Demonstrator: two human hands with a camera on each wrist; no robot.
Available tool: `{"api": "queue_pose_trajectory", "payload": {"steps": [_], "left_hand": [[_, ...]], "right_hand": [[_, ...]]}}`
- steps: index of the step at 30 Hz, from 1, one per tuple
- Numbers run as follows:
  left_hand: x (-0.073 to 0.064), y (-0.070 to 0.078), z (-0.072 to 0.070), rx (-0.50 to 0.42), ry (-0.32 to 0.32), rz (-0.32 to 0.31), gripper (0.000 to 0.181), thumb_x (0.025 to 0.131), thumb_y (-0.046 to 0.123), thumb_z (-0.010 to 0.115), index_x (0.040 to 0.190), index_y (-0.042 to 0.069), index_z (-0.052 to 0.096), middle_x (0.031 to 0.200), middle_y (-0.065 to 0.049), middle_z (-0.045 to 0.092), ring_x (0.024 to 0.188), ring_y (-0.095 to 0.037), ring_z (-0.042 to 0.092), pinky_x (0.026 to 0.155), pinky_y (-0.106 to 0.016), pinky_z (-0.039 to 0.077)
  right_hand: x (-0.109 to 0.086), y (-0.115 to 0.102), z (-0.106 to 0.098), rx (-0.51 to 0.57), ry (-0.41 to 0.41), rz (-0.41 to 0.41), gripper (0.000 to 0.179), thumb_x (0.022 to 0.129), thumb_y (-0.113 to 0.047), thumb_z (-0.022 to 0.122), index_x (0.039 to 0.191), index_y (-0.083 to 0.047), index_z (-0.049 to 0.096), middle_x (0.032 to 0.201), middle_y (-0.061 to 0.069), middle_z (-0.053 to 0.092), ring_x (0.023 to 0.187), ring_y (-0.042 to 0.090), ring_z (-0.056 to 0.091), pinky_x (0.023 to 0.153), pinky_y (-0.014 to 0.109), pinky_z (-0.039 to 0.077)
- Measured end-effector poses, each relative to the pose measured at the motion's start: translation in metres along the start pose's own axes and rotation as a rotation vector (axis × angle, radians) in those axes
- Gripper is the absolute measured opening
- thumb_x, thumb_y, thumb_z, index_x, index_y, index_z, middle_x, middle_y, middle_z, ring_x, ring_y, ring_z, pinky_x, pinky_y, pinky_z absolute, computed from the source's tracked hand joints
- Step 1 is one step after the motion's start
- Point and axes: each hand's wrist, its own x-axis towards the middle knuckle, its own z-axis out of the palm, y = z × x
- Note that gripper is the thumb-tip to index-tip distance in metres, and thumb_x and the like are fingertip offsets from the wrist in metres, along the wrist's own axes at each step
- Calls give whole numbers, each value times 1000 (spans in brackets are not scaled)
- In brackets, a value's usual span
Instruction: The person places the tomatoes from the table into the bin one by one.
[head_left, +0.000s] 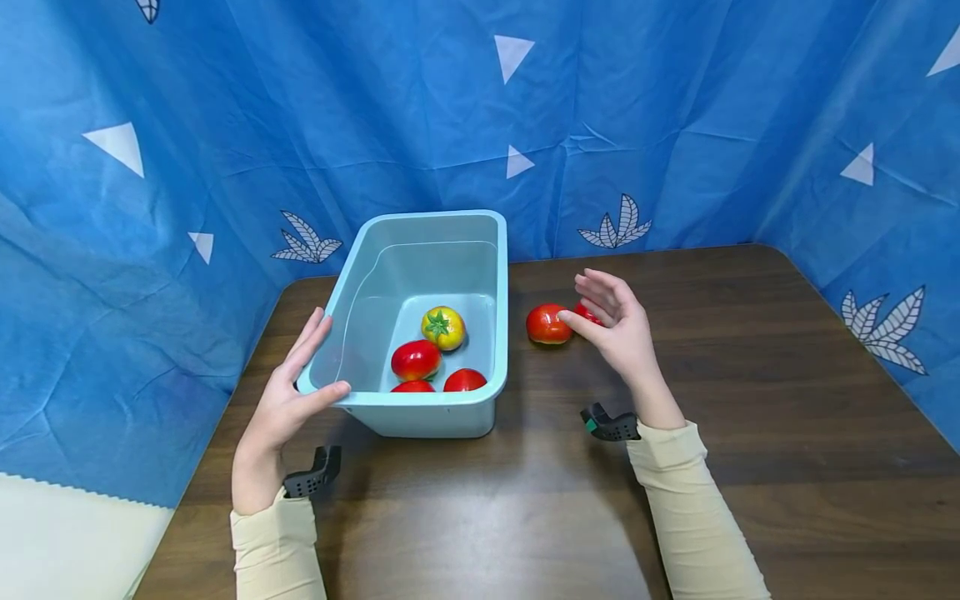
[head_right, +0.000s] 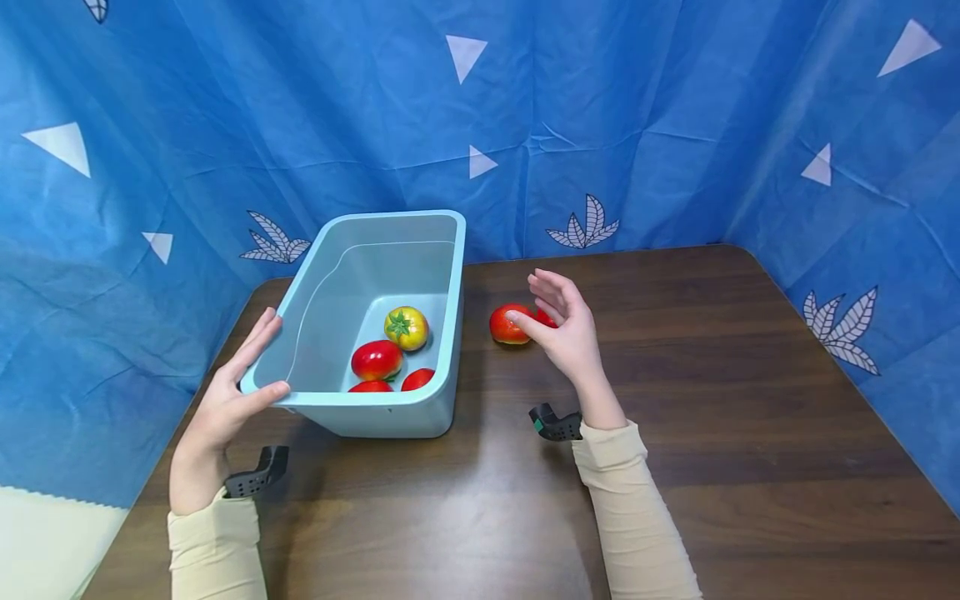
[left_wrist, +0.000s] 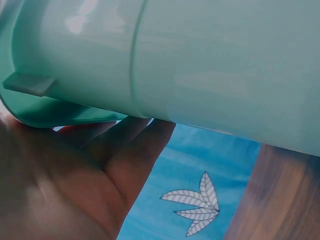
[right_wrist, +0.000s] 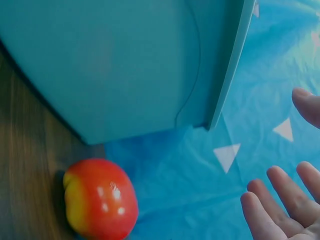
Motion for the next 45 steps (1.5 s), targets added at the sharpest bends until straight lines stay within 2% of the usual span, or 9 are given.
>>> {"api": "queue_pose_trajectory", "payload": {"steps": [6,11,13,18,23,32,37,45], "left_hand": [[1,0,-1,-5,-5,-3,81,77,-5,65,148,15,31,156,4,13,139,-33,15,89,-18,41],[0,1,0,-14,-1,-2,81,77,-6,65,147,14,32,156,3,14,139,-34,15,88,-17,41],[0,1,0,-17,1,-2,81,76,-6,65,147,14,32,156,3,14,138,-35,15,88,-17,41],[1,1,0,-24,2,0,82,76,-7,66,147,14,32,156,2,13,138,-36,15,88,-17,41],[1,1,0,-29,2,-3,81,76,-7,65,147,14,32,156,2,13,138,-35,15,88,-16,41],[1,1,1,-29,10,2,81,76,-8,65,147,12,32,156,0,14,138,-37,16,88,-15,41],[1,1,1,-33,13,0,81,75,-8,65,147,12,32,156,3,14,138,-37,17,88,-16,41],[1,1,1,-27,16,-8,81,75,-7,66,147,13,33,156,2,13,138,-35,16,89,-18,41]], "right_hand": [[6,16,-7,-26,91,37,57,80,-2,72,132,-2,47,133,18,51,122,30,48,99,37,39],[8,28,-11,-39,182,61,58,80,-6,73,132,-2,47,134,14,51,125,25,46,103,35,35],[8,33,-13,-55,203,74,58,81,-9,73,132,-3,47,134,11,50,126,24,44,105,35,33],[8,48,-17,-138,235,114,59,81,-15,73,133,-6,48,136,11,49,127,26,42,107,43,30],[9,64,-19,-224,249,147,58,82,-18,73,133,-7,49,137,10,48,128,28,39,107,44,30],[10,82,-20,-274,231,200,60,81,-18,74,134,-6,47,138,12,46,128,29,40,106,42,31],[11,91,-21,-261,220,250,64,81,-19,74,136,-7,43,140,11,43,129,27,38,107,38,31],[12,103,-24,-200,215,299,71,80,-17,74,140,-4,37,144,12,38,132,27,34,108,37,28]]}}
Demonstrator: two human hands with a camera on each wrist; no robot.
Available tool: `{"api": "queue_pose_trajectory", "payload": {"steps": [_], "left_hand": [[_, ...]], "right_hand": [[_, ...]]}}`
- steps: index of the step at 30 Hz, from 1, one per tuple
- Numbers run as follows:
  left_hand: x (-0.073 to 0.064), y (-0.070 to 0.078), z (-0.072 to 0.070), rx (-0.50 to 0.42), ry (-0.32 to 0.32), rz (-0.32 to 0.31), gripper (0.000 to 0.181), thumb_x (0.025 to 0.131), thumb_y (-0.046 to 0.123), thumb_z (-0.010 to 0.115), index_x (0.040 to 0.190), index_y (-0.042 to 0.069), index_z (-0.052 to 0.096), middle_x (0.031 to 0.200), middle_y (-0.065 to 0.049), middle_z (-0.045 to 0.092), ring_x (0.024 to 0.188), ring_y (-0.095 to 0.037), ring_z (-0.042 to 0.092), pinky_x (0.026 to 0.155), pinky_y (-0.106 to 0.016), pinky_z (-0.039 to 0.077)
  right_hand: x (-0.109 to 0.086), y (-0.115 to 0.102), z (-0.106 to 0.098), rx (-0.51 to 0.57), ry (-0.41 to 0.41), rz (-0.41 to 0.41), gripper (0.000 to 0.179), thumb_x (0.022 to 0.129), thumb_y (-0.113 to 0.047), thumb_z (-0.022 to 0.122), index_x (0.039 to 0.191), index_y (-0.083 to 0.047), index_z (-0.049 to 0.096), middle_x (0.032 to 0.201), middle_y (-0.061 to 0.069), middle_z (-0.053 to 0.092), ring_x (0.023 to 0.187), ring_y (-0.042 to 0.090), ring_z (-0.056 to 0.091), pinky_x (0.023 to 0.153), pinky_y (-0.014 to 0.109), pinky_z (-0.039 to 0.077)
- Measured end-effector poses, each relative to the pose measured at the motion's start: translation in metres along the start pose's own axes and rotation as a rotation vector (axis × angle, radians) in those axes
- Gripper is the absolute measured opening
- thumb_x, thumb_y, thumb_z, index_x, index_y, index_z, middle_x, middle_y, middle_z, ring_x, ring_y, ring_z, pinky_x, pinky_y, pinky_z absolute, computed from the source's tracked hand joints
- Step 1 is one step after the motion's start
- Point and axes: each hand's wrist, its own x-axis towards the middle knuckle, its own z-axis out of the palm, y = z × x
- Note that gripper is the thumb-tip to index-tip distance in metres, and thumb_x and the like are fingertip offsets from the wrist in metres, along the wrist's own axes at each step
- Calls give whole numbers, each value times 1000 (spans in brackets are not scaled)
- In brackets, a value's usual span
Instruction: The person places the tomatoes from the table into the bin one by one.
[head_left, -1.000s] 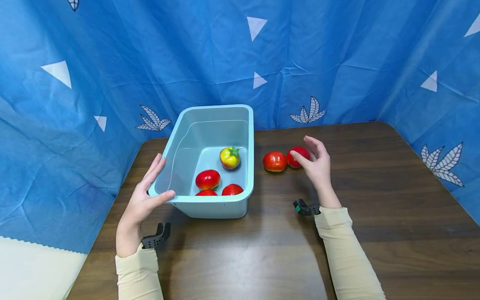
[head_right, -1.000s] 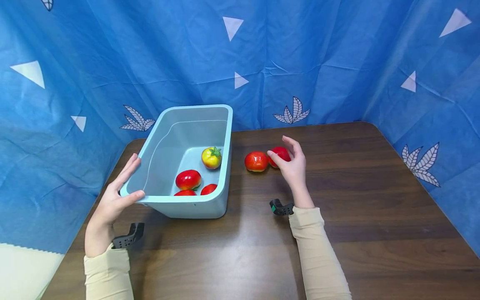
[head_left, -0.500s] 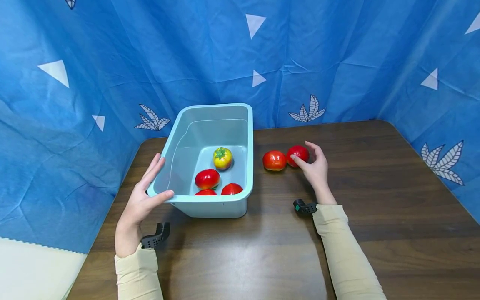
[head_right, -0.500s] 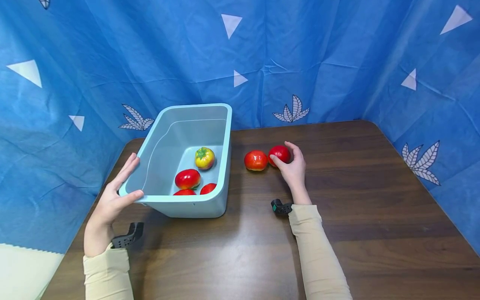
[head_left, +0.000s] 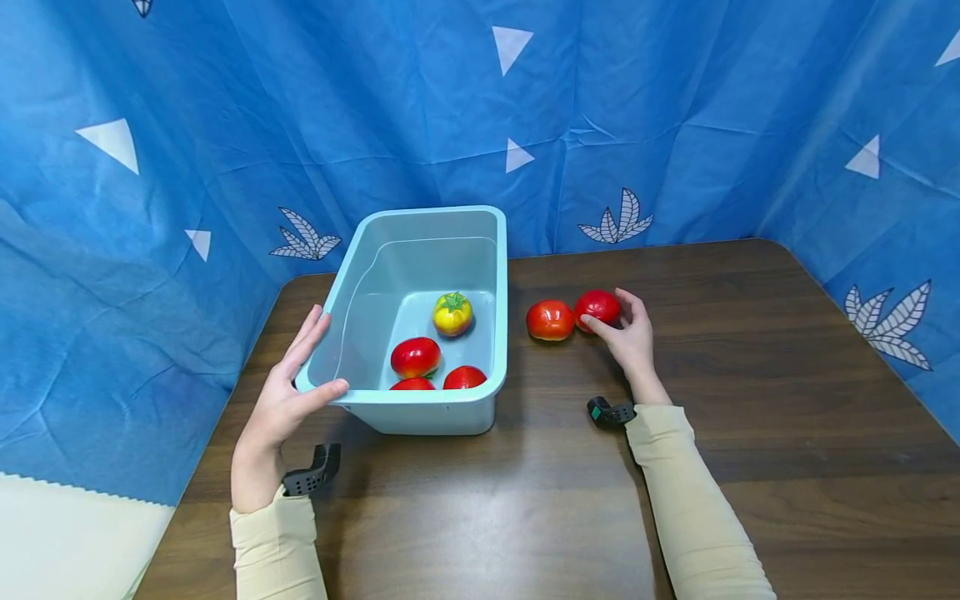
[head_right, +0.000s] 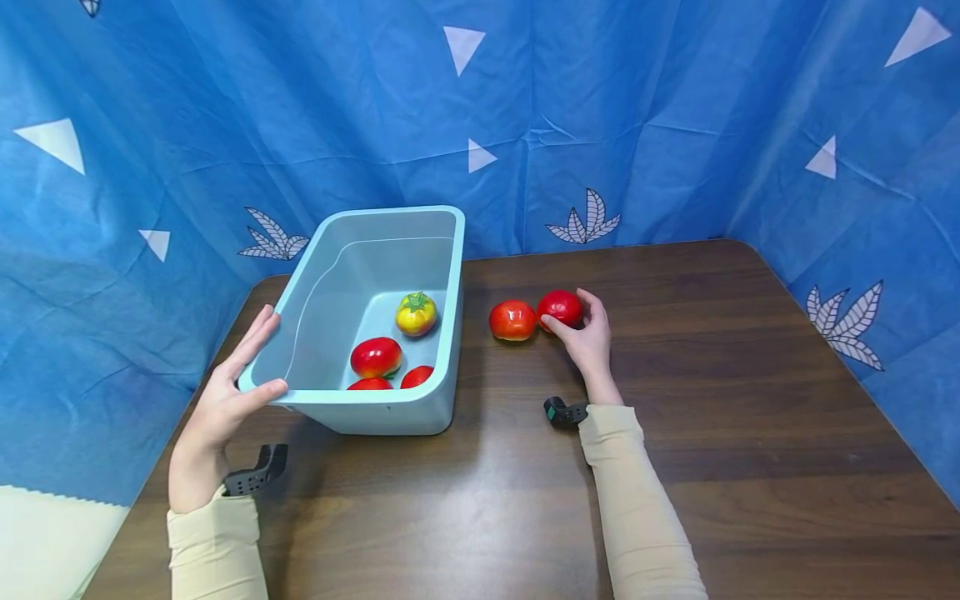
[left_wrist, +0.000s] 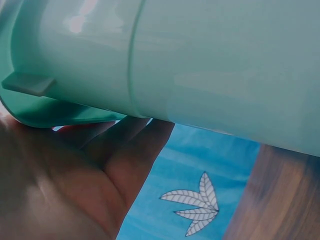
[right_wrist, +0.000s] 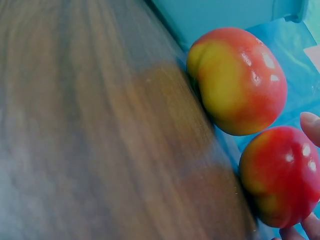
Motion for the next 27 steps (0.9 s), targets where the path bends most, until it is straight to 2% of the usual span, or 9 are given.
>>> {"api": "queue_pose_trajectory", "payload": {"steps": [6,18,27], "left_hand": [[0,0,0,16,4,-6,81,76,-6,66,147,14,32,156,2,14,138,-36,17,88,-17,41],[-1,-1,0,-12,-1,15,80,75,-9,64,147,11,33,156,1,14,138,-35,15,89,-17,40],[-1,-1,0,-4,3,20,81,75,-9,64,147,12,33,156,2,14,138,-34,16,90,-18,40]], "right_hand": [[1,6,-1,22,-5,38,76,81,-18,74,142,-6,32,146,11,34,133,27,32,109,36,26],[1,14,1,-27,-26,-5,80,79,-22,76,143,-8,30,147,11,33,133,27,32,109,37,27],[3,14,1,-67,-31,3,80,79,-21,76,143,-7,30,147,13,33,133,30,32,108,39,28]]}}
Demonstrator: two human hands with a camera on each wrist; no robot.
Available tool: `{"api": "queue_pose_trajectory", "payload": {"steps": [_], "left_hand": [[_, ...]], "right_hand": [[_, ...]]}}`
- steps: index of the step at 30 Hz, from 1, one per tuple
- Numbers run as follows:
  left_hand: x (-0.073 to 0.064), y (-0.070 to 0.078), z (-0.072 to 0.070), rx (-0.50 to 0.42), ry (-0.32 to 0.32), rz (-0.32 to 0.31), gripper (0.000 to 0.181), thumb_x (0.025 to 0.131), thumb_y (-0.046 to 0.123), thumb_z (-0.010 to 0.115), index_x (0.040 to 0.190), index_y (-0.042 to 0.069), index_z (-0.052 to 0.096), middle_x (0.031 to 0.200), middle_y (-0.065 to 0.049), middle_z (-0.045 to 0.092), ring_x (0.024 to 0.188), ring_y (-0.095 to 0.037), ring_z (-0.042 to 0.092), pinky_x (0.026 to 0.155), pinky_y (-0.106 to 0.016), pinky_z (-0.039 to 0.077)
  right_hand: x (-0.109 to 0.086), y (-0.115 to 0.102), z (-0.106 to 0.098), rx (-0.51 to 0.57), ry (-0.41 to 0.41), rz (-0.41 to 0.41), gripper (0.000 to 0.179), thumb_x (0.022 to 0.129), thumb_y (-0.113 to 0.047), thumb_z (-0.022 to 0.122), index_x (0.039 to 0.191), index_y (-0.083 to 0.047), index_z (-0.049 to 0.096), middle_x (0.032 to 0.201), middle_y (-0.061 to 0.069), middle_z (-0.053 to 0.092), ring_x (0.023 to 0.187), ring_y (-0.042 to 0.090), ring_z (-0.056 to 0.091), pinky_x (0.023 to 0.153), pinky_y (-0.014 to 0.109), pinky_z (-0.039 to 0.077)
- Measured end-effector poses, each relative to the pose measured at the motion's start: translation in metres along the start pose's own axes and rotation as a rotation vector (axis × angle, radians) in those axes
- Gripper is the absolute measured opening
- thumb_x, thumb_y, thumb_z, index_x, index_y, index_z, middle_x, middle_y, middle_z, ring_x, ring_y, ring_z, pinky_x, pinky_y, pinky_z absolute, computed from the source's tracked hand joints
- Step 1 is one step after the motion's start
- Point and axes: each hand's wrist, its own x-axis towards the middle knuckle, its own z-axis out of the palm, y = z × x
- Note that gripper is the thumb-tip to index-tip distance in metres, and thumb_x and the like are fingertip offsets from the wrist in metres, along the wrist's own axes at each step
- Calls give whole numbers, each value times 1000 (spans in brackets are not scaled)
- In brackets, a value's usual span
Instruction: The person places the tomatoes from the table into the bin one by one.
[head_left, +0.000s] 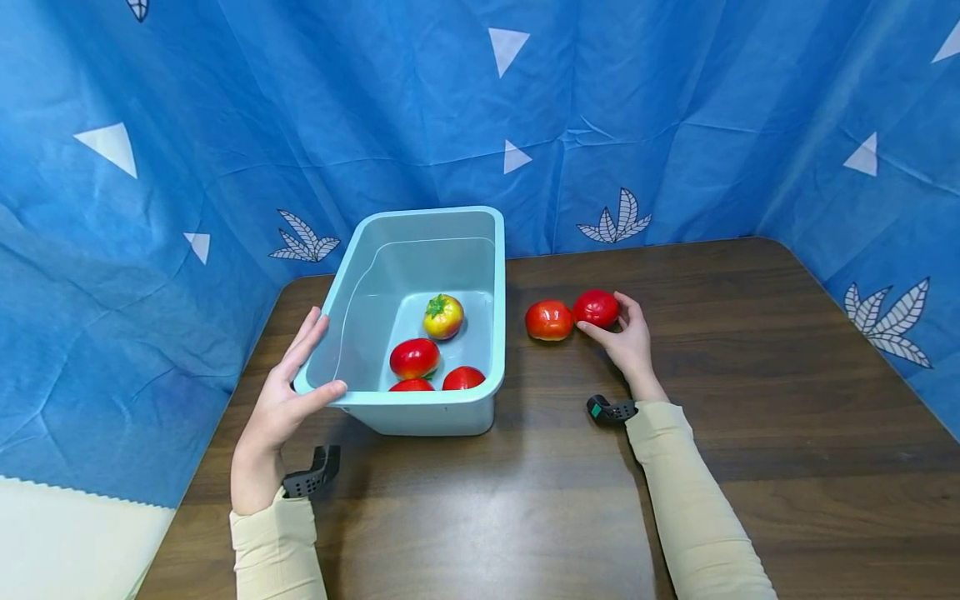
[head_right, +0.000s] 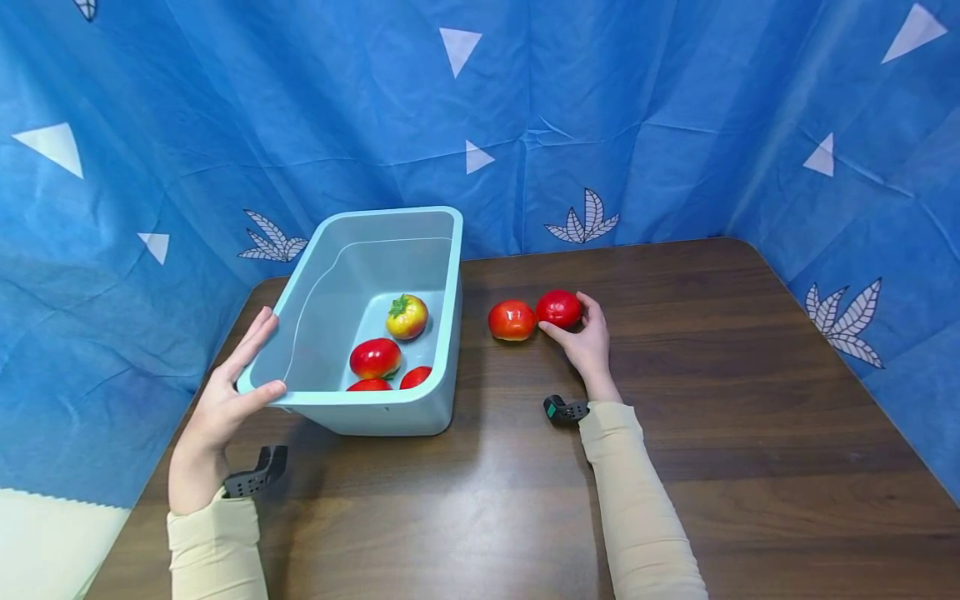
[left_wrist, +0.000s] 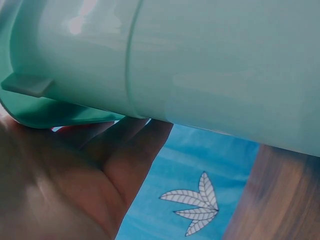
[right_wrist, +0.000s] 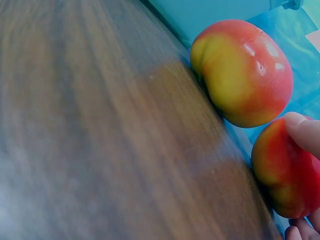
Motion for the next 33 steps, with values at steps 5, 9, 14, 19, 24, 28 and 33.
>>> {"api": "queue_pose_trajectory", "payload": {"steps": [5,9,14,19,24,28,33], "left_hand": [[0,0,0,-1,-1,0,81,75,-9,63,147,12,33,156,2,15,138,-35,16,89,-16,40],[0,0,0,9,-2,-4,81,75,-9,64,147,12,32,156,3,15,138,-35,17,89,-16,40],[0,0,0,20,-3,-8,81,76,-9,64,147,12,32,156,3,15,138,-35,17,89,-16,39],[0,1,0,27,-1,-10,81,75,-9,64,147,12,33,156,3,15,138,-35,17,89,-16,40],[-1,1,0,18,-1,-6,80,75,-9,64,147,11,33,156,3,15,138,-35,16,89,-15,39],[-1,1,0,11,-1,-6,80,75,-9,64,146,11,33,156,3,16,138,-35,16,90,-15,39],[-1,1,0,2,-2,-8,80,75,-9,64,147,12,33,156,3,15,138,-35,16,90,-15,40]], "right_hand": [[0,-1,0,-4,3,3,80,79,-20,77,143,-6,31,146,13,34,132,30,33,108,39,29],[0,0,-1,6,11,10,80,79,-21,76,143,-5,31,146,14,35,131,30,35,107,39,29],[-1,-1,-1,24,5,24,81,79,-21,76,144,-4,30,146,15,34,130,31,35,107,40,29],[-2,-4,-3,40,-1,35,81,80,-21,76,144,-4,30,146,15,33,130,31,36,107,40,30],[-4,-10,-3,60,7,66,80,80,-20,76,144,-4,31,146,14,35,129,31,37,106,40,31],[-6,-14,-4,63,10,91,79,80,-19,76,144,-5,32,146,14,35,129,31,37,106,40,32],[-6,-17,-4,80,7,88,79,80,-18,76,144,-5,32,146,14,35,129,31,37,106,40,31]]}}
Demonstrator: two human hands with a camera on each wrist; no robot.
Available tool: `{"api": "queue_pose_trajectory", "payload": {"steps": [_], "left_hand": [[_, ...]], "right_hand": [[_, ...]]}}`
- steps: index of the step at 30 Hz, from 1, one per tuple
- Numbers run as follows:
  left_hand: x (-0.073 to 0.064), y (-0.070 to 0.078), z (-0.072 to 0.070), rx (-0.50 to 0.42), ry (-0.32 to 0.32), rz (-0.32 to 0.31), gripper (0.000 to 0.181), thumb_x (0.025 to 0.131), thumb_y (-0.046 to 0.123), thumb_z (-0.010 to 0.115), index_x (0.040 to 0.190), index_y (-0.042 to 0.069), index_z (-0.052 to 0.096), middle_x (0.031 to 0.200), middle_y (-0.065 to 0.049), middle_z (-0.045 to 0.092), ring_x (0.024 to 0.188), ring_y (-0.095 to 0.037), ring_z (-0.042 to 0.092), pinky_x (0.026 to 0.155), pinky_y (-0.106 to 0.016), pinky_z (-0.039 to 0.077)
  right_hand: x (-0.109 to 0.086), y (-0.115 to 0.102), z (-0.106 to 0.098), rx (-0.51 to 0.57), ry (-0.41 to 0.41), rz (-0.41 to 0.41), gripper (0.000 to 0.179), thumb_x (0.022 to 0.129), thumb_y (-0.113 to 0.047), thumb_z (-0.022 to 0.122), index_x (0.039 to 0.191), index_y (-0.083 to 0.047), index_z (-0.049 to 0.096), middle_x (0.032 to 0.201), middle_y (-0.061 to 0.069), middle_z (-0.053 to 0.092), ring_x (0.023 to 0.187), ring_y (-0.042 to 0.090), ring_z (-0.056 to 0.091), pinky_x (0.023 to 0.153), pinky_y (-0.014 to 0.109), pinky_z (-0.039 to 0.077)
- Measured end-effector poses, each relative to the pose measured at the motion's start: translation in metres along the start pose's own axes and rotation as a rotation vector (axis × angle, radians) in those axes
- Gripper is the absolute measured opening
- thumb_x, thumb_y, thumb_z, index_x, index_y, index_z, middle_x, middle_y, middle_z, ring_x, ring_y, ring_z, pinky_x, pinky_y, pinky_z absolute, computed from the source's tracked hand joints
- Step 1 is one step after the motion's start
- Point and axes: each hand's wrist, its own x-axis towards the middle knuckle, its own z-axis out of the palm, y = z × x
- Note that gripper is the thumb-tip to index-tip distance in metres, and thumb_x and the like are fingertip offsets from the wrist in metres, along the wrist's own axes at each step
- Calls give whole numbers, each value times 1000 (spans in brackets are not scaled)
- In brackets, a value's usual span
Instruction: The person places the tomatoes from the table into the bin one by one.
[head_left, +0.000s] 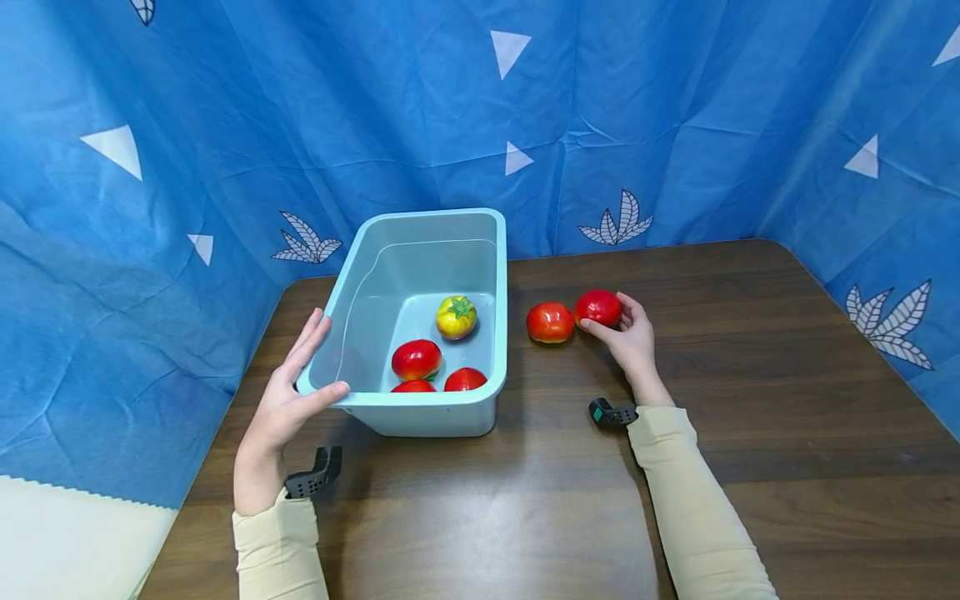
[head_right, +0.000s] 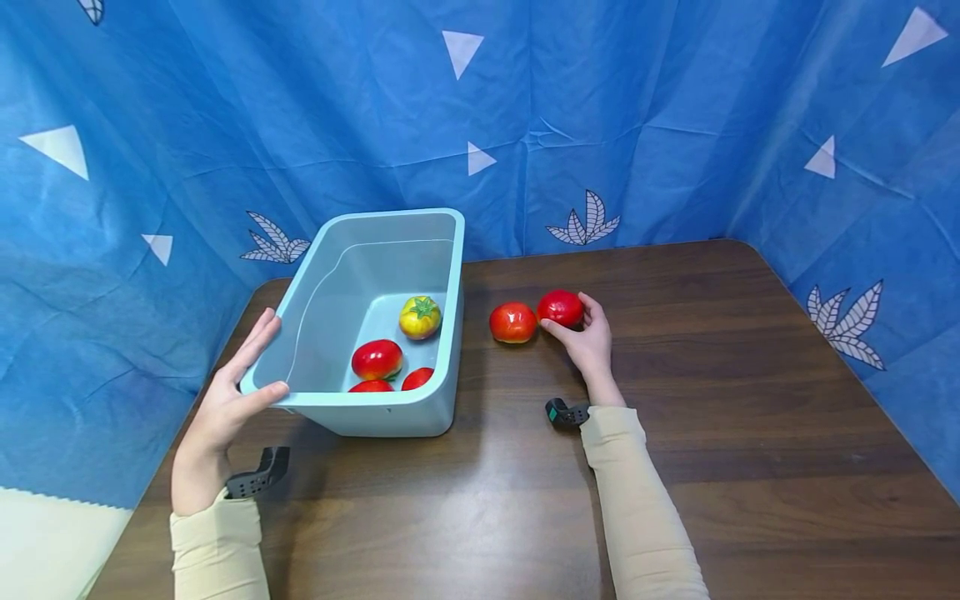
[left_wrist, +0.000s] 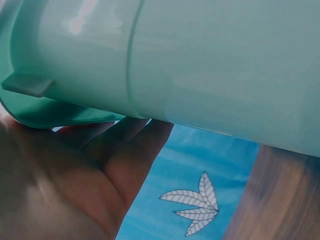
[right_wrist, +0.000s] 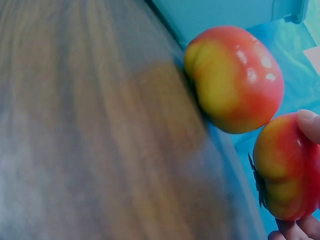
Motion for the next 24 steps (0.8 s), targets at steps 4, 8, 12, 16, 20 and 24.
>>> {"api": "queue_pose_trajectory", "payload": {"steps": [4,8,12,16,20,24], "left_hand": [[0,0,0,-1,0,-1,81,76,-9,64,147,13,33,156,3,15,138,-35,16,89,-16,40],[0,-1,0,-7,-3,0,80,76,-9,64,147,13,33,156,3,15,138,-35,15,89,-16,40],[0,0,0,-10,-5,4,80,76,-9,64,146,12,33,156,2,15,138,-35,15,89,-15,40],[0,0,0,-11,-5,2,80,76,-9,64,146,11,33,156,2,15,138,-35,15,89,-16,40],[0,1,0,-6,-5,0,80,76,-8,64,147,12,33,156,3,15,139,-35,15,89,-16,40],[0,1,0,-9,-3,0,80,76,-8,64,146,12,33,156,3,16,139,-35,15,89,-16,40]], "right_hand": [[-1,-5,-1,18,-4,4,79,80,-18,75,145,-7,31,146,12,35,129,29,37,106,39,32],[-2,-12,-2,36,-10,2,79,80,-17,75,145,-9,30,146,11,35,129,28,37,105,39,33],[-5,-21,-4,46,-9,-25,78,80,-17,75,145,-8,31,146,11,36,129,28,37,106,39,33],[-8,-31,-5,49,-4,-53,78,80,-17,75,144,-8,32,145,10,37,129,27,37,106,39,33],[-12,-42,-6,51,-3,-65,78,79,-17,76,144,-10,33,145,7,37,129,26,37,105,39,34],[-17,-53,-7,54,-4,-90,78,79,-18,76,144,-12,33,145,6,37,129,26,37,104,39,34]]}}
